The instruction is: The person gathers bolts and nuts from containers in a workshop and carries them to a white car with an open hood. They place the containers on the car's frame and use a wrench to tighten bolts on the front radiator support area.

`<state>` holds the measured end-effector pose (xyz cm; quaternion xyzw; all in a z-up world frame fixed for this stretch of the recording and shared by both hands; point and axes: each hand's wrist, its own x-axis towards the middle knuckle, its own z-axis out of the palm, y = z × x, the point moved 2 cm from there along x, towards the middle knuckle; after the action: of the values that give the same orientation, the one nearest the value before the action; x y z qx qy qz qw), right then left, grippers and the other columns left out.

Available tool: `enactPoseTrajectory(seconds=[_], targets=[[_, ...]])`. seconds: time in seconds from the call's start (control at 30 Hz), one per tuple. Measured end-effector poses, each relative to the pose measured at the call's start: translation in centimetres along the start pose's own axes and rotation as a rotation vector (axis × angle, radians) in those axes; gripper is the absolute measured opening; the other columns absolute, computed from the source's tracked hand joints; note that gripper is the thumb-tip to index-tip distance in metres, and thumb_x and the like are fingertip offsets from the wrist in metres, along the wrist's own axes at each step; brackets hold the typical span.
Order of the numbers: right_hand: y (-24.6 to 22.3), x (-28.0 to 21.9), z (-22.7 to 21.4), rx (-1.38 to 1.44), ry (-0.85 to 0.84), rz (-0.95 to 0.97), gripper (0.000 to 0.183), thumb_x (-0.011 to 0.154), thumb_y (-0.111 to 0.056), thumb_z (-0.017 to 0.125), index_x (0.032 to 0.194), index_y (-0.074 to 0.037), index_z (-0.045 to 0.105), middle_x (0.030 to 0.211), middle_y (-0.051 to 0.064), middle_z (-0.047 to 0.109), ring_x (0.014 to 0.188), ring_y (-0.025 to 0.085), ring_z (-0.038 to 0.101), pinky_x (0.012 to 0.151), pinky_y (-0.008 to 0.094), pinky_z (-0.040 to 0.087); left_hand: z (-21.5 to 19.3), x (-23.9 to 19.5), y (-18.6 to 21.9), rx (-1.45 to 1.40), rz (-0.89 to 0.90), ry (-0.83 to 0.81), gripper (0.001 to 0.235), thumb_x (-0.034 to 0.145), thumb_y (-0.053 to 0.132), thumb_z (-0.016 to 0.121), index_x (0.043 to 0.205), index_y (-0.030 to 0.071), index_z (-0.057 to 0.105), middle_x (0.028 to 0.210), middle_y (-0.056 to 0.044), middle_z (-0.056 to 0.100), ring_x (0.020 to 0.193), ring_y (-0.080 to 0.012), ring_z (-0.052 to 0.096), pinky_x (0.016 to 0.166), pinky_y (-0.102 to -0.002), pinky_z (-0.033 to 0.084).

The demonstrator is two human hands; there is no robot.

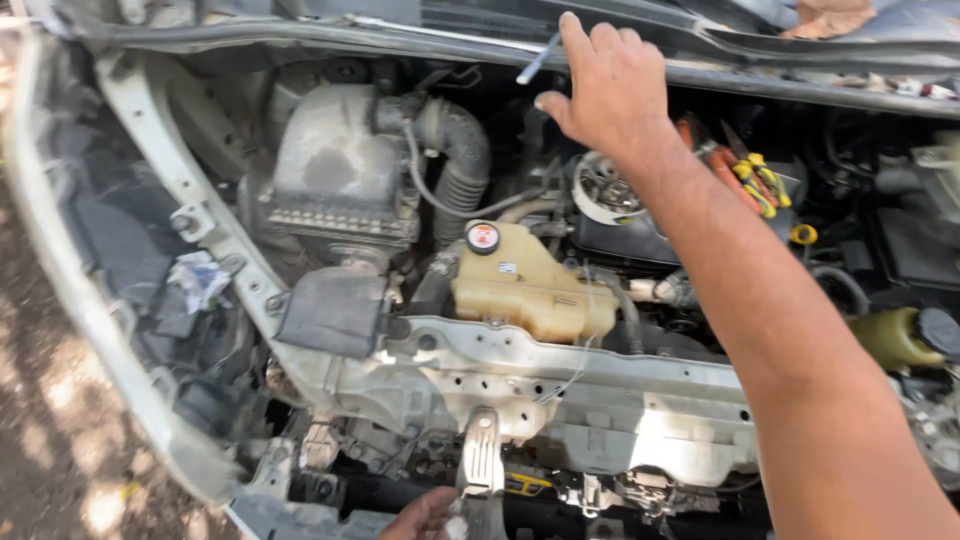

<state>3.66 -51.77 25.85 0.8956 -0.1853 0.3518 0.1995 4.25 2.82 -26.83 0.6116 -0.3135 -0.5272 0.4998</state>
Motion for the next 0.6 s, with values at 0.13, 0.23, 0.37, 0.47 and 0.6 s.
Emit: enactPoseTrajectory(seconds=[0.13, 0.23, 0.37, 0.47, 0.6], targets=[[-0.3, 3.0, 3.2, -0.091, -0.141, -0.071, 0.052, 0.083, -0.046, 0.081, 0.118, -0.007, 0.072, 0.095, 0.014, 0.068, 0.089, 0.036, 0.066, 0.066, 0.049, 0.052, 0.0, -2.5, 3.7, -0.077, -0.118, 0.216, 0.06, 0.091, 0.024, 0.077, 0.142, 0.003, 0.056, 0.134, -0.018, 0.067, 0.117, -0.0275, 0.075, 0.101, -0.041, 0.058], [1.7, 3.7, 5.3, -0.033, -0.143, -0.078, 0.038, 0.111, -0.043, 0.07, 0.093, -0.01, 0.075, 0.099, 0.013, 0.072, 0.095, 0.036, 0.068, 0.076, 0.048, 0.053, 0.1, -4.1, 3.7, -0.13, -0.075, 0.051, 0.059, 0.094, 0.024, 0.071, 0.145, 0.005, 0.048, 0.14, -0.014, 0.065, 0.123, -0.0225, 0.07, 0.103, -0.039, 0.054], [5.2, 3.7, 6.0, 0.091, -0.032, 0.041, 0.029, 0.11, -0.027, 0.06, 0.097, -0.005, 0.074, 0.09, 0.014, 0.071, 0.084, 0.036, 0.068, 0.075, 0.048, 0.054, -0.5, -6.2, 9.5, -0.253, -0.111, 0.374, 0.048, 0.087, 0.006, 0.071, 0.134, -0.003, 0.062, 0.126, -0.019, 0.073, 0.12, -0.0261, 0.073, 0.104, -0.038, 0.052], [7.0, 0.9, 5.1, 0.171, -0.081, 0.005, 0.028, 0.107, -0.027, 0.063, 0.096, -0.004, 0.074, 0.087, 0.014, 0.069, 0.081, 0.034, 0.065, 0.072, 0.046, 0.051, -0.3, -7.4, 17.4, -0.291, -0.034, 0.333, 0.048, 0.087, -0.003, 0.062, 0.134, -0.003, 0.061, 0.127, -0.017, 0.074, 0.124, -0.0224, 0.069, 0.106, -0.034, 0.049], [15.3, -8.5, 1.8, 0.237, -0.196, -0.019, 0.026, 0.104, -0.027, 0.066, 0.095, -0.003, 0.074, 0.083, 0.013, 0.066, 0.076, 0.031, 0.062, 0.068, 0.044, 0.048, 0.8, -7.2, 26.7, -0.161, -0.156, 0.259, 0.049, 0.085, -0.001, 0.069, 0.133, 0.005, 0.065, 0.124, -0.006, 0.076, 0.113, -0.0154, 0.068, 0.095, -0.031, 0.054]])
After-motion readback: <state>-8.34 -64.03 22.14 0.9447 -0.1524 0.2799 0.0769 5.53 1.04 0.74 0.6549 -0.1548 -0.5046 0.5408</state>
